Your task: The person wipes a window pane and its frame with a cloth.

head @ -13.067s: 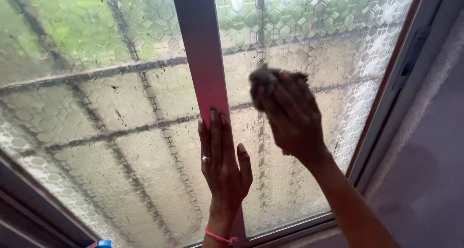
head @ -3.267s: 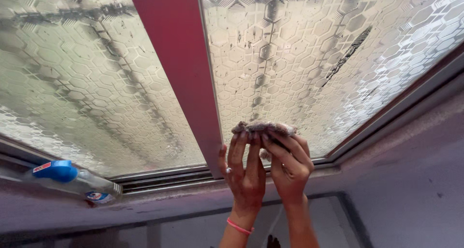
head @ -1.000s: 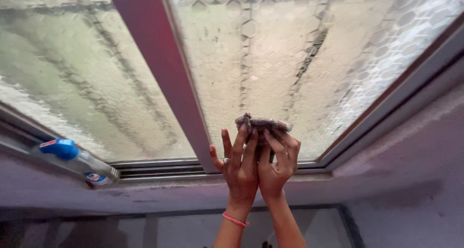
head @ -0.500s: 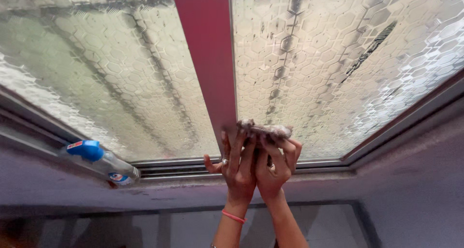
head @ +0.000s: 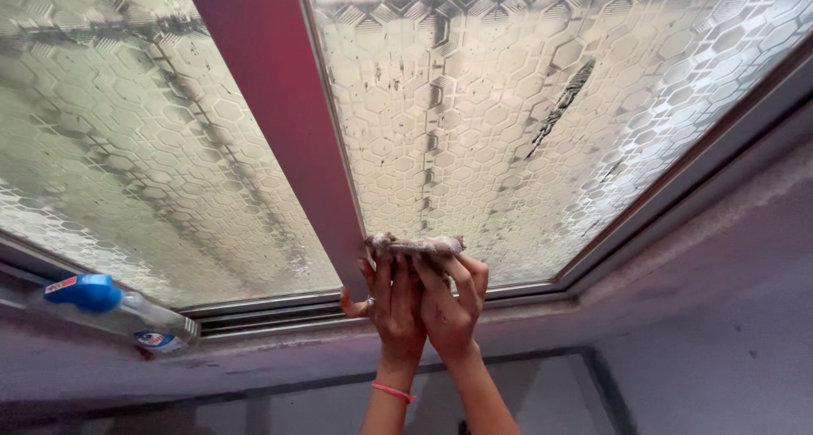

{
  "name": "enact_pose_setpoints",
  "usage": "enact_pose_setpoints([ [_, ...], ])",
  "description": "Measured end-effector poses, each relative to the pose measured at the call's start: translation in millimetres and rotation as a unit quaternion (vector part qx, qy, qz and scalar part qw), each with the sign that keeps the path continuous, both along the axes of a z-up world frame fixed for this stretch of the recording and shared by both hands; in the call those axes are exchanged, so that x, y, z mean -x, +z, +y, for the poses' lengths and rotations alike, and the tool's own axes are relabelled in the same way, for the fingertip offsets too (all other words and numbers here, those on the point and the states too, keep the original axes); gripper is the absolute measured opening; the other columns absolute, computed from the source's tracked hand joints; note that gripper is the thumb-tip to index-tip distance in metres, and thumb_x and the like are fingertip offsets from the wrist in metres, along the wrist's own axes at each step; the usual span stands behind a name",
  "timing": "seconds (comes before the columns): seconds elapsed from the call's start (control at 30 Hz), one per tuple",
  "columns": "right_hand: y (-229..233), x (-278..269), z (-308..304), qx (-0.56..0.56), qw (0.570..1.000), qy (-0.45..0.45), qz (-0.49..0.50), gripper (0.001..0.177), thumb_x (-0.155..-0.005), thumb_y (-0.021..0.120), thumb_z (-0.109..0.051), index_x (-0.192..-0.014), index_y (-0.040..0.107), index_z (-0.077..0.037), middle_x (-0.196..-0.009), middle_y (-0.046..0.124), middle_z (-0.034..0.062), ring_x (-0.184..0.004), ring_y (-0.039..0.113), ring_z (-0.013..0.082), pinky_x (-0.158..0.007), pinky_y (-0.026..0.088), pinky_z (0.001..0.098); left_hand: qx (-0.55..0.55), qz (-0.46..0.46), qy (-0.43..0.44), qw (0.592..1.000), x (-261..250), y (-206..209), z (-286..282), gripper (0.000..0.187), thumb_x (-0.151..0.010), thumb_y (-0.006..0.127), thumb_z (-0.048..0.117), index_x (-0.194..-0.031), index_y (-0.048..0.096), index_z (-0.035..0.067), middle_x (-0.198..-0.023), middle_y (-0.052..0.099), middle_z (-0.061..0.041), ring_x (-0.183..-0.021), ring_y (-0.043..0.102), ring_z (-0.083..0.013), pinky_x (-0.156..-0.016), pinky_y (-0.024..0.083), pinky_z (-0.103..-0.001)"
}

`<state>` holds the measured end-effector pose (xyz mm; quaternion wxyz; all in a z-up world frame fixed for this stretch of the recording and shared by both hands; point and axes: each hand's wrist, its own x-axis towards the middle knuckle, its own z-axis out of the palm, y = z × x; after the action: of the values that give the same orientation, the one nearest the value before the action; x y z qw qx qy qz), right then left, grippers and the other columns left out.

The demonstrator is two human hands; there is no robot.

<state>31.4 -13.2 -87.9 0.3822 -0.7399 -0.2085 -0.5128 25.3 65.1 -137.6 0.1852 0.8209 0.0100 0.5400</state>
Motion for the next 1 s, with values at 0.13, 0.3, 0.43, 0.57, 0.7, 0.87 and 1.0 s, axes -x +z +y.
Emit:
enact_pose_setpoints([
  [0.13, 7.0, 0.0, -30.9, 0.024, 0.999, -0.017, 0.023, 0.034, -0.085, 0.072, 0.002, -0.116, 0.079, -0.01, -0.126, 0.067, 0.0052, -0.113, 0.058, 0.029, -0.099, 0.05, 0.0404, 0.012, 0.02, -0.005, 1.0, -2.2, 7.1, -31.4, 0.038, -0.108, 0.055, 0.021, -0.143, 0.061, 0.007, -0.159, 0.05, -0.01, -0.152, 0.04, -0.0281, -0.128, 0.007, -0.056],
  [0.3, 16.9, -7.8, -77.3, 0.008, 0.999, -0.031, 0.016, 0.032, -0.09, 0.072, 0.001, -0.119, 0.077, -0.011, -0.127, 0.067, 0.0043, -0.114, 0.058, 0.0283, -0.1, 0.05, 0.039, 0.054, 0.018, -0.092, 0.994, -8.3, 23.0, -80.6, 0.041, -0.108, 0.056, 0.02, -0.145, 0.058, 0.002, -0.158, 0.049, -0.016, -0.152, 0.042, -0.0289, -0.126, 0.011, -0.055],
  [0.43, 20.1, -14.9, -113.6, -0.007, 0.998, -0.057, 0.019, 0.032, -0.091, 0.072, 0.002, -0.119, 0.078, -0.012, -0.125, 0.067, 0.0036, -0.113, 0.058, 0.0279, -0.1, 0.05, 0.0383, 0.05, 0.027, -0.123, 0.991, -16.8, 30.3, -116.7, 0.04, -0.104, 0.059, 0.017, -0.142, 0.062, 0.005, -0.155, 0.054, -0.011, -0.15, 0.045, -0.0288, -0.125, 0.013, -0.054],
  [0.57, 18.0, -20.3, -142.5, -0.018, 0.997, -0.077, 0.021, 0.033, -0.092, 0.069, 0.004, -0.119, 0.077, -0.012, -0.122, 0.067, 0.0039, -0.114, 0.058, 0.029, -0.102, 0.05, 0.0401, 0.053, 0.027, -0.134, 0.989, -21.6, 33.5, -148.6, 0.037, -0.104, 0.061, 0.016, -0.139, 0.065, 0.007, -0.155, 0.056, -0.01, -0.149, 0.048, -0.0254, -0.126, 0.014, -0.053],
  [0.7, 12.8, -26.5, -165.8, -0.028, 0.997, -0.071, 0.018, 0.032, -0.093, 0.066, 0.006, -0.118, 0.076, -0.01, -0.121, 0.068, 0.005, -0.114, 0.059, 0.0286, -0.102, 0.05, 0.041, 0.037, 0.019, -0.121, 0.992, -25.4, 33.9, -170.5, 0.035, -0.101, 0.063, 0.017, -0.135, 0.068, 0.008, -0.15, 0.06, -0.008, -0.146, 0.051, -0.0222, -0.123, 0.012, -0.054],
  [0.87, -5.1, -33.3, -184.7, -0.054, 0.995, -0.086, 0.018, 0.031, -0.093, 0.064, 0.007, -0.118, 0.074, -0.009, -0.12, 0.068, 0.0062, -0.114, 0.06, 0.0281, -0.103, 0.05, 0.0423, 0.024, 0.004, -0.135, 0.991, -29.6, 30.9, -188.2, 0.031, -0.101, 0.065, 0.019, -0.129, 0.07, 0.009, -0.148, 0.061, -0.007, -0.144, 0.053, -0.0217, -0.124, 0.012, -0.055],
  [1.0, -28.3, -39.4, -187.2, -0.068, 0.99, -0.12, 0.019, 0.024, -0.097, 0.068, 0.001, -0.119, 0.072, -0.009, -0.119, 0.066, 0.0069, -0.113, 0.06, 0.0279, -0.101, 0.049, 0.0422, 0.009, 0.016, -0.165, 0.986, -28.9, 28.3, -187.6, 0.029, -0.1, 0.064, 0.017, -0.127, 0.073, 0.009, -0.145, 0.064, -0.005, -0.142, 0.055, -0.0209, -0.124, 0.014, -0.052],
])
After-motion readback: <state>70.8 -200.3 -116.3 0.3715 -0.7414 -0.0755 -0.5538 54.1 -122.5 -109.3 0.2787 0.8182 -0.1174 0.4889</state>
